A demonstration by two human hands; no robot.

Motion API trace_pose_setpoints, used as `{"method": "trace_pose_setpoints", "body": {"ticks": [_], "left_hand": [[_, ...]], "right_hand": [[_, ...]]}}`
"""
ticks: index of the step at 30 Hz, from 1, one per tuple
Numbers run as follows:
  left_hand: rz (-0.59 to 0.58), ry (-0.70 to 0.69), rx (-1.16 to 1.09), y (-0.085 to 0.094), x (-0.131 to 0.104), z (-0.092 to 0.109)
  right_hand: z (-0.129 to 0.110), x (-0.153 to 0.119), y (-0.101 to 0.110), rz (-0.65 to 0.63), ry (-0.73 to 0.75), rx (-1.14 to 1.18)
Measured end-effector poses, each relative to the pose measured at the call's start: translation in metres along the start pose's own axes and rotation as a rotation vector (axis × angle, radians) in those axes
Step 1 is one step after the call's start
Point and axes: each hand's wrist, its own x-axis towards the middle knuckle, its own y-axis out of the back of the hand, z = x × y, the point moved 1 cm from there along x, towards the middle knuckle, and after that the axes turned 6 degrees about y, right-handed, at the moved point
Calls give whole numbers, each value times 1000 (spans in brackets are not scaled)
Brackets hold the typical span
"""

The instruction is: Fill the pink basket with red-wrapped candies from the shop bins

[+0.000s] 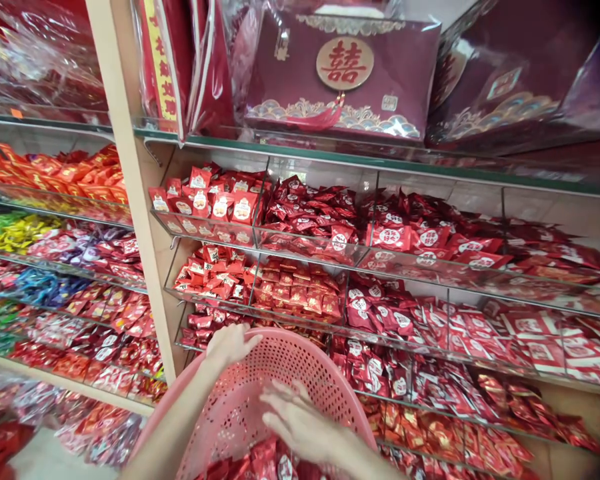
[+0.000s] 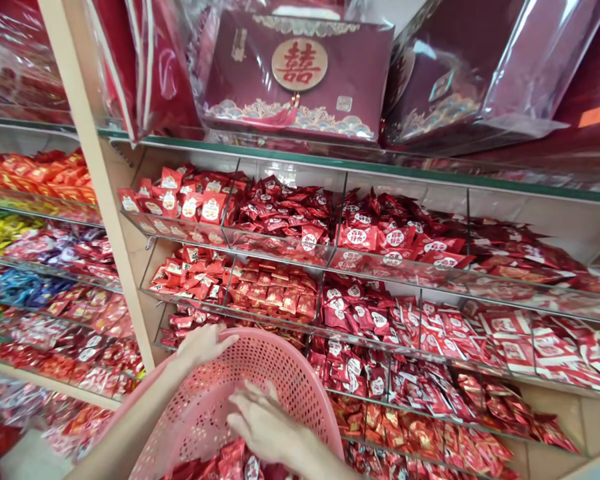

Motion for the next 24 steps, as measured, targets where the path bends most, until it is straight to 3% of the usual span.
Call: {"method": "trace_pose_setpoints", "body": {"ticks": [4, 9, 12, 14, 18, 24], "left_hand": [[15, 3, -24, -4, 2, -1], [19, -1, -39, -4, 3, -2], [31, -6, -60, -3, 1, -3], [32, -1, -70, -4, 0, -3], [17, 12, -93, -6, -1, -2], [16, 7, -100, -6, -2, -2]], "right_hand": [[-29, 8, 79, 284, 121, -178], [-54, 20, 193, 582, 276, -513], [-51, 28, 257, 688, 229, -634], [-44, 36, 288, 676, 143, -716], [-31, 55, 317, 509, 6, -845], [-34, 78, 325, 334, -177, -872]]}}
